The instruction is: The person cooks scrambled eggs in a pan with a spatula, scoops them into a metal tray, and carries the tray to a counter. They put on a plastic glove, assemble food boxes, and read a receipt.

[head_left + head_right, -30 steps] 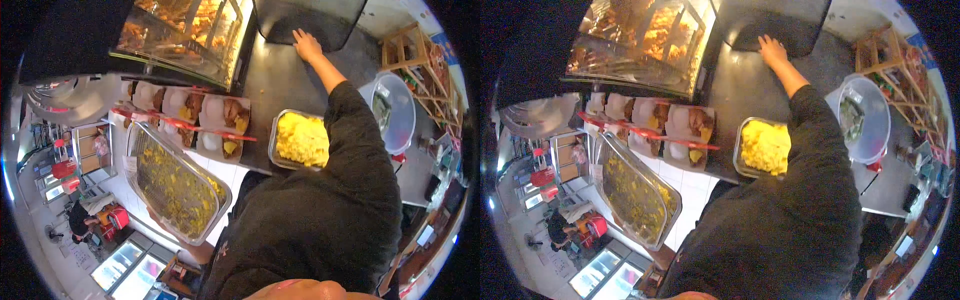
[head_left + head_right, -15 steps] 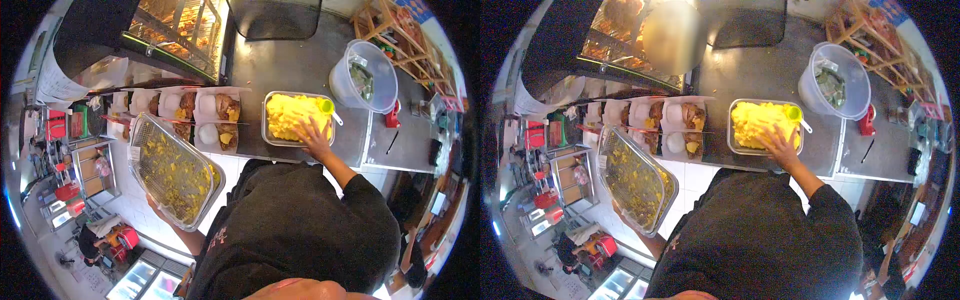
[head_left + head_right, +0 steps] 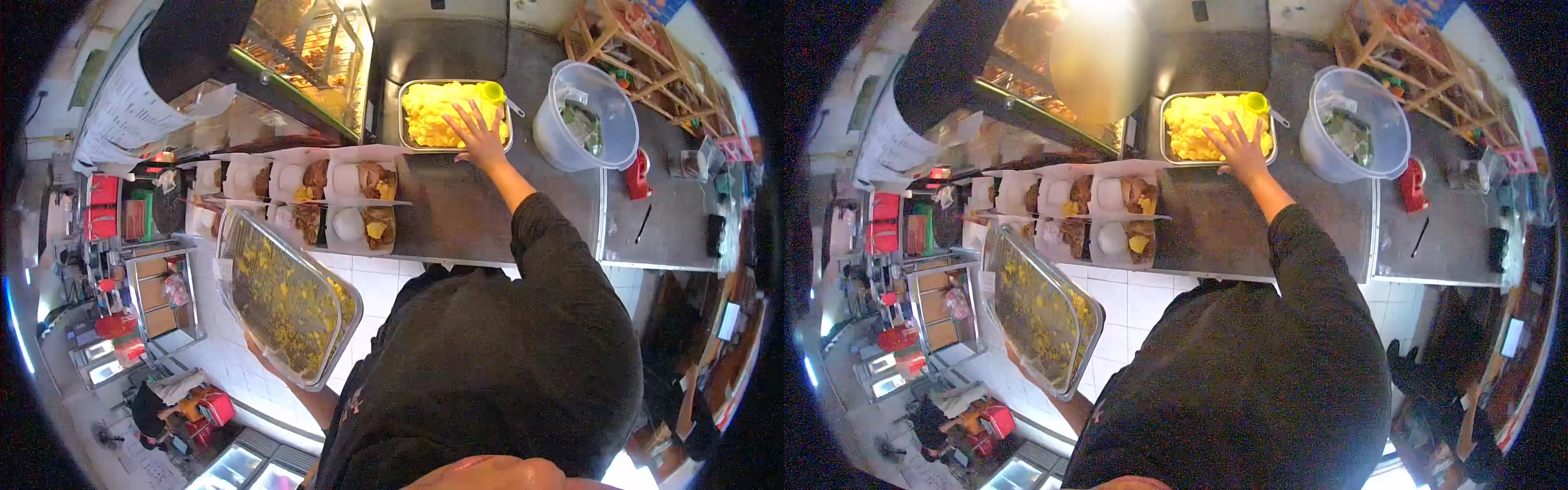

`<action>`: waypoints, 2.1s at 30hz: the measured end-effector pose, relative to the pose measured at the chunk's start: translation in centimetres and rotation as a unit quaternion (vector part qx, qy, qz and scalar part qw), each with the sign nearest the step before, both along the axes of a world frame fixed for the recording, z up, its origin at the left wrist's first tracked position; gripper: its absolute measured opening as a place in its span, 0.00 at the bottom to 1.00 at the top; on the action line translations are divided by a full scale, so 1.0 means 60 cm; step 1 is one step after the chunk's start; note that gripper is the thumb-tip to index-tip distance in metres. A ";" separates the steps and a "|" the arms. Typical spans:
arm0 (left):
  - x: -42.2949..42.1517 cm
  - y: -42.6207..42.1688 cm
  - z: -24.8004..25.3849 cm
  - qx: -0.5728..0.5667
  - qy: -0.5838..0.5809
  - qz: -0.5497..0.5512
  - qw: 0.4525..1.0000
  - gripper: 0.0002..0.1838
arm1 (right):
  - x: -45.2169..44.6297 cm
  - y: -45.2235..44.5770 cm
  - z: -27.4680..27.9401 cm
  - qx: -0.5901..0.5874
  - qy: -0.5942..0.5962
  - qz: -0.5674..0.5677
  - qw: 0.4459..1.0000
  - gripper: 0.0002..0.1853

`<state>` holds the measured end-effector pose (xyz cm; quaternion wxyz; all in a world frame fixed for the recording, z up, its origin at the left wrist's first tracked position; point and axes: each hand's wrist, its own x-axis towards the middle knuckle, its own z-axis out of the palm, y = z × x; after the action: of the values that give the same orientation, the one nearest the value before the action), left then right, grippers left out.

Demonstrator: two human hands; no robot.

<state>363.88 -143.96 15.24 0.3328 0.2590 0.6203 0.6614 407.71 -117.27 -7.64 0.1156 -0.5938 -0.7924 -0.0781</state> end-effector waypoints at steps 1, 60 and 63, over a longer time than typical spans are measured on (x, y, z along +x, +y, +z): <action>-0.029 -0.031 -0.022 0.005 0.067 0.008 0.998 0.32 | -0.003 0.012 -0.002 -0.001 0.018 0.002 1.000 0.69; -0.076 -0.372 -0.214 0.031 0.218 0.237 0.946 0.19 | -0.467 -0.392 0.075 -0.670 0.509 0.274 0.467 0.12; -0.075 -0.384 -0.176 0.060 0.170 0.272 0.945 0.19 | -0.463 -0.393 0.101 -0.661 0.499 0.267 0.492 0.12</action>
<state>359.40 -166.98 4.66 0.0138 0.2080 0.6739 0.7088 379.93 -140.83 -1.58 0.0808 -0.1960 -0.5427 0.8127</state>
